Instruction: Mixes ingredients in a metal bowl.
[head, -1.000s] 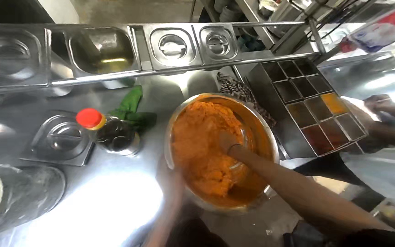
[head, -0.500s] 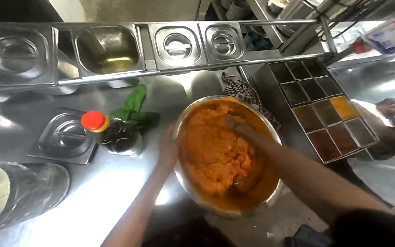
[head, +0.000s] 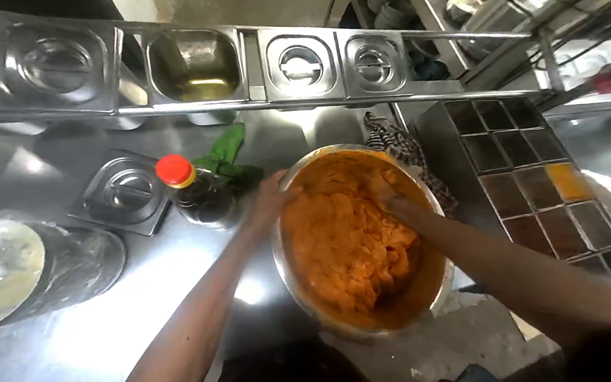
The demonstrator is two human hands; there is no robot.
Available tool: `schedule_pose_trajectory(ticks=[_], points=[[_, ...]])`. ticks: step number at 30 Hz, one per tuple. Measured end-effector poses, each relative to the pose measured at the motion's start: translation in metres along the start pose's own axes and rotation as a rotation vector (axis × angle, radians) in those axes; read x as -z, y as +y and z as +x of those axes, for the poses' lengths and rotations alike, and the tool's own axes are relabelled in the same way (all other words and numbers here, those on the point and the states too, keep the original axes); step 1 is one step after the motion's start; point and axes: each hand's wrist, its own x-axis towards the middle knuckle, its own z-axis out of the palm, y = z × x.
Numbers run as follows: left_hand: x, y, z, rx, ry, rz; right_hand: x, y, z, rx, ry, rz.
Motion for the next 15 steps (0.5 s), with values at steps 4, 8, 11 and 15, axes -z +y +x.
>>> schedule_pose_trajectory(ticks=[4,8,11,15], points=[[0.003,0.004,0.010,0.000,0.013,-0.006,0.002,-0.147,-0.019,0.056,-0.322,-0.127],[0.010,0.007,0.026,-0.014,-0.024,0.064,-0.063,-0.129,-0.038,0.488,-0.578,-0.427],[0.002,0.006,0.028,-0.039,-0.106,0.055,-0.074,-0.109,-0.069,0.876,-0.715,-0.635],[-0.015,0.007,0.023,-0.015,-0.181,0.040,-0.035,-0.117,-0.015,0.909,-0.776,-0.791]])
